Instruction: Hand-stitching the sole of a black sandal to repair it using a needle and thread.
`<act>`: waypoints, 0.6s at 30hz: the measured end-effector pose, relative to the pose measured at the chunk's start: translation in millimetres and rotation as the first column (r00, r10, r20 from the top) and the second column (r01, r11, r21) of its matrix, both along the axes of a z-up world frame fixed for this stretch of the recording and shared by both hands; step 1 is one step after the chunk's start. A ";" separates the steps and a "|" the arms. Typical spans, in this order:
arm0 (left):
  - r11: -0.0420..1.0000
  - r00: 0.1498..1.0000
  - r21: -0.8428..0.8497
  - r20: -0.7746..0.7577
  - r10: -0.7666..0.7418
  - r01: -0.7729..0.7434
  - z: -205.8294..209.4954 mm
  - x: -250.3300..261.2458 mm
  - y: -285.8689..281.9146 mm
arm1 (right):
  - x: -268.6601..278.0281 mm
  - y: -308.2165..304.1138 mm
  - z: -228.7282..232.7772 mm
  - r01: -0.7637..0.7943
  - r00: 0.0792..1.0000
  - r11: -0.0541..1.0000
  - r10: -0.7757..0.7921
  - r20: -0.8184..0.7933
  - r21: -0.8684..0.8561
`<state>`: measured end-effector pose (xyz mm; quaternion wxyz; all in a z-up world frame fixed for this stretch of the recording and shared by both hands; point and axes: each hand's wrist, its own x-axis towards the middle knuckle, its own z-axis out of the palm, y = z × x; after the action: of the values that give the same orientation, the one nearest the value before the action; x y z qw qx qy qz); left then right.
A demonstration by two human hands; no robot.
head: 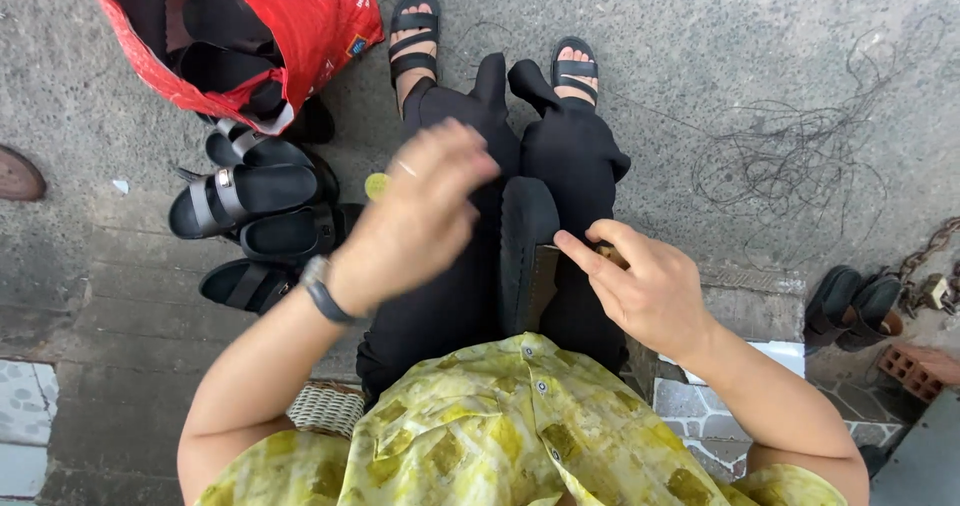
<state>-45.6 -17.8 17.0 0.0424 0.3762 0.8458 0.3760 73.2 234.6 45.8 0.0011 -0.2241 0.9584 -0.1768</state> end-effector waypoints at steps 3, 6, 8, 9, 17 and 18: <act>0.974 0.974 0.215 0.201 -0.108 0.064 -4.5 35.6 10.6 | -2.4 0.0 1.4 -0.043 0.997 0.998 0.040 0.073 0.035; 0.961 0.960 0.272 0.251 -0.123 0.052 -12.8 46.7 14.2 | -5.6 0.0 3.4 -0.083 0.997 0.987 0.083 0.005 0.140; 0.961 0.961 0.274 0.256 -0.102 0.028 -13.1 45.8 15.5 | -8.5 -0.3 7.1 -0.114 0.993 0.975 0.116 0.000 0.189; 0.960 0.961 0.277 0.258 -0.104 0.030 -13.0 44.9 17.3 | -9.6 -0.3 10.9 -0.112 0.993 0.975 0.114 0.002 0.191; 0.908 0.975 0.418 0.211 -0.068 -0.027 -27.1 44.1 22.6 | -15.3 -10.2 7.2 -0.161 0.963 0.926 0.223 -0.151 0.341; 0.907 0.974 0.420 0.215 -0.068 -0.029 -31.0 45.9 22.8 | -8.0 -10.9 -10.8 -0.163 0.964 0.926 0.224 -0.146 0.342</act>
<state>0.3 5.0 -14.0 0.0593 0.3400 0.7309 0.5888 65.1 223.7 35.0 -0.0323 -0.3299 0.9434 0.0066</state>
